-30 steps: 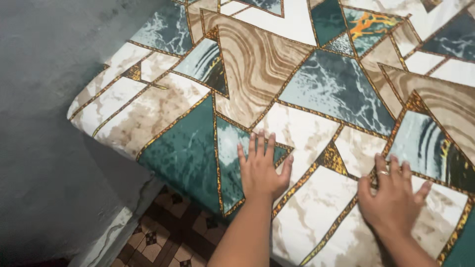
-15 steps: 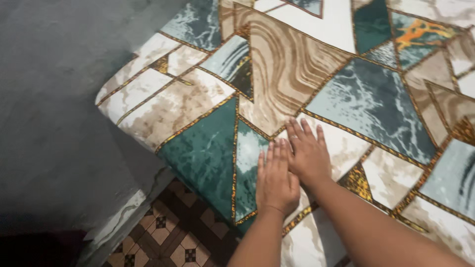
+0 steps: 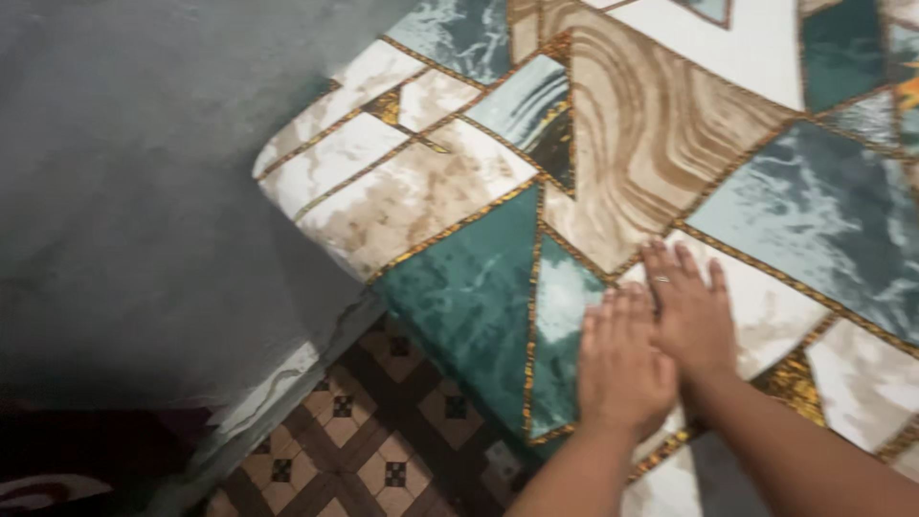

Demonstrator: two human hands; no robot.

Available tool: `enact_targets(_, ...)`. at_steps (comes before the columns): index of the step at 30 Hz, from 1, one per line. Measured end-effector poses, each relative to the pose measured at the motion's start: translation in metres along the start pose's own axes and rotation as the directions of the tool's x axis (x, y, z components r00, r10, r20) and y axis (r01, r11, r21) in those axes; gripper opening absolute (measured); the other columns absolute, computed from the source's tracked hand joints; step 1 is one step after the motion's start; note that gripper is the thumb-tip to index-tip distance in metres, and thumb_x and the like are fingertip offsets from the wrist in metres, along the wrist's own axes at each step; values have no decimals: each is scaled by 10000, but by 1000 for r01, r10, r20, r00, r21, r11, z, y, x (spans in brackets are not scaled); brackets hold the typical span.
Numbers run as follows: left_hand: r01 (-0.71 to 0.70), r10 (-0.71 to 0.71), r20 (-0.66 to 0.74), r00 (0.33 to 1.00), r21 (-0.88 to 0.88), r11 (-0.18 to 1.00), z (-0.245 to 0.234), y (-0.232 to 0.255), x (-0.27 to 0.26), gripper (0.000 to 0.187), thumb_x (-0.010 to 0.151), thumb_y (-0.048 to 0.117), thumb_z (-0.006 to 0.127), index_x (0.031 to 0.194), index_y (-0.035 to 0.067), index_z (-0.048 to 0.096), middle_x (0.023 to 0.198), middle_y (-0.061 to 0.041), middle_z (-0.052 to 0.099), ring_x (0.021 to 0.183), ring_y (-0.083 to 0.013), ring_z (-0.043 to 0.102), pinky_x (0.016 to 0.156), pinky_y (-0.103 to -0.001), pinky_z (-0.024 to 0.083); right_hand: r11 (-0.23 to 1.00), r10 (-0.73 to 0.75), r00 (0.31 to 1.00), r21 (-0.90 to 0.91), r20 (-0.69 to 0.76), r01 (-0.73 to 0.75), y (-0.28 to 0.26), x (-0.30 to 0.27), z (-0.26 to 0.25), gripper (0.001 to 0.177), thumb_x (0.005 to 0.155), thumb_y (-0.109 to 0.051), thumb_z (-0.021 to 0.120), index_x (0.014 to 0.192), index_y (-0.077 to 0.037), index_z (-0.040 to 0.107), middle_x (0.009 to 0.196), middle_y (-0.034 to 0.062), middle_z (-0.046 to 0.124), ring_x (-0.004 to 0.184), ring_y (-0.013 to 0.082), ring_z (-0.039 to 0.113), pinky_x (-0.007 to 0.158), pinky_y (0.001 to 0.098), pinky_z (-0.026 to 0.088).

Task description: The person smooths a patterned bedspread on a bed using both hands. They repeatedly pat, press, and rub the fabric to flatten it, moving systematically across the surface and along the edges.

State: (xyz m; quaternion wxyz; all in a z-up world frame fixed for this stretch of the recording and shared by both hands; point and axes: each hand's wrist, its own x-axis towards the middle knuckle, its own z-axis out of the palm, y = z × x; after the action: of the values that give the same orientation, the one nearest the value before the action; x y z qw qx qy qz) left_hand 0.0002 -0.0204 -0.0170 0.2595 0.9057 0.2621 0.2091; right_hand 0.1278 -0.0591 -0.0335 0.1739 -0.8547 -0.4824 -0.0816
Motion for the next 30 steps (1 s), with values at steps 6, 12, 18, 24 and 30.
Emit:
enact_targets(6, -82, 86, -6, 996, 210, 974, -41, -82, 65, 638, 927, 518, 575, 1406, 97, 562, 1462, -203, 567, 1353, -393, 530, 1200, -568, 322, 999, 44, 999, 22, -11, -44, -18, -1, -16, 585, 1010, -349, 462, 1549, -122, 482, 1594, 85, 485, 1498, 290, 401, 1258, 534, 212)
enact_targets(12, 314, -321, -41, 946, 350, 882, -160, -232, 66, 785, 872, 782, 503, 1401, 205, 560, 1579, -37, 498, 1526, -250, 402, 1270, -472, 310, 999, 52, 999, 11, -14, -52, -26, 2, -22, 544, 1036, -336, 461, 1527, -109, 515, 1566, 100, 522, 1491, 300, 425, 1251, 527, 236)
enact_targets(18, 443, -356, -272, 894, 425, 789, -189, -301, 17, 797, 1043, 602, 435, 1636, 93, 278, 1710, -193, 229, 1562, -410, 192, 1208, -649, 120, 998, 58, 998, -1, -13, -58, -31, 2, -22, 543, 1036, -333, 467, 1533, -119, 514, 1557, 98, 532, 1481, 297, 437, 1248, 520, 242)
enact_targets(24, 20, -9, -213, 977, 48, 999, -130, -214, 94, 762, 969, 475, 615, 1514, -24, 430, 1591, -274, 402, 1473, -434, 348, 1217, -517, 242, 997, 72, 997, 22, -21, -72, -31, 2, -22, 544, 1028, -329, 480, 1532, -129, 516, 1545, 98, 541, 1465, 298, 447, 1245, 519, 240)
enact_targets(30, -154, 118, 198, 973, 177, 972, -85, -138, 95, 789, 969, 616, 471, 1581, 131, 358, 1658, -98, 317, 1544, -296, 231, 1246, -505, 116, 998, 63, 998, 33, -30, -62, -32, 3, -24, 551, 1008, -323, 493, 1518, -118, 520, 1536, 106, 543, 1460, 305, 450, 1238, 520, 239)
